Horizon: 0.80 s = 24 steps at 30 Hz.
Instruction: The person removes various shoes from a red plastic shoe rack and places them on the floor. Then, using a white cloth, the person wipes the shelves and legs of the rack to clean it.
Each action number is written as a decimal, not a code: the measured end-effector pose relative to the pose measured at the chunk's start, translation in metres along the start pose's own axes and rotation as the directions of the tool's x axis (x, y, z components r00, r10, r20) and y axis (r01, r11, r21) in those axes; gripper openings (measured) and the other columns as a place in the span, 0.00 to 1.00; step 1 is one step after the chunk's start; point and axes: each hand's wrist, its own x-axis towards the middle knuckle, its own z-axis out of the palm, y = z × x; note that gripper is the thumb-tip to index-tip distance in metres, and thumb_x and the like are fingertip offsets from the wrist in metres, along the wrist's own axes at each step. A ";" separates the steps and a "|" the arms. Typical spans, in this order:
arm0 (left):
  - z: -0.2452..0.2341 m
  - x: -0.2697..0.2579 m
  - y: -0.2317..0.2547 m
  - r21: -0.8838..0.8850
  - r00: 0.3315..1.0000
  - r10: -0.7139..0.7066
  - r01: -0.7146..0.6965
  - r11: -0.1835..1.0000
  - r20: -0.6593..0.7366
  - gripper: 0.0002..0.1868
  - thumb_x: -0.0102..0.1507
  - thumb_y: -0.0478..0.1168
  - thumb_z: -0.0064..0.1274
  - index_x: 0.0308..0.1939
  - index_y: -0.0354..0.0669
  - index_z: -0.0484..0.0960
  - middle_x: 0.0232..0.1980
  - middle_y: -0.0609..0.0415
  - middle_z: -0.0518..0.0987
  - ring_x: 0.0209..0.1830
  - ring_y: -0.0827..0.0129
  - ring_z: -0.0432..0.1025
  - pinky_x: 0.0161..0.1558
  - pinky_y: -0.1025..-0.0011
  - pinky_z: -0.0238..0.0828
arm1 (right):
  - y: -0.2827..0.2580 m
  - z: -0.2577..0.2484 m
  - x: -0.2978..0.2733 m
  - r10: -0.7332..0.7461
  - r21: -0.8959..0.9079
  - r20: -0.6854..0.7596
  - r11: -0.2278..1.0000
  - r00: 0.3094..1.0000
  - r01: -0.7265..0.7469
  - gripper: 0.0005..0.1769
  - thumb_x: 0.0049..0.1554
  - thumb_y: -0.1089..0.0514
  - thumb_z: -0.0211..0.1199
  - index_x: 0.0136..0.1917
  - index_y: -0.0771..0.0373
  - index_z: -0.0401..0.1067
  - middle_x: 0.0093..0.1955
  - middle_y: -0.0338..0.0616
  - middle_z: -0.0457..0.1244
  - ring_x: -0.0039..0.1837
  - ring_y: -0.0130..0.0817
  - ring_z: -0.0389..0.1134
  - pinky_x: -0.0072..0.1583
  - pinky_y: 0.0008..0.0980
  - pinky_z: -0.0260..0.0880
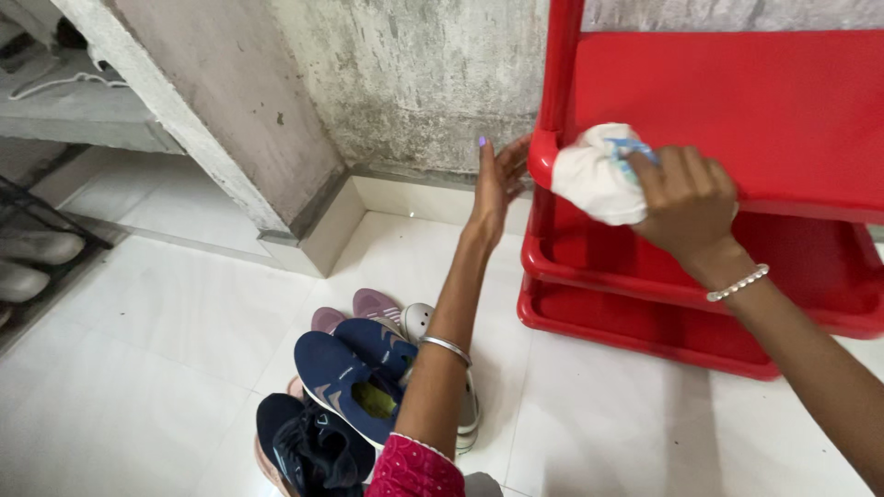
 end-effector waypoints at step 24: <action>-0.002 -0.001 -0.017 -0.241 0.990 -0.068 0.036 0.970 -0.126 0.50 0.66 0.74 0.14 0.77 0.40 0.58 0.76 0.38 0.64 0.78 0.52 0.58 0.75 0.56 0.55 | -0.125 0.050 0.089 -0.112 0.078 0.064 0.991 0.992 0.107 0.09 0.56 0.62 0.62 0.48 0.64 0.80 0.52 0.47 0.70 0.63 0.41 0.67 0.81 0.51 0.45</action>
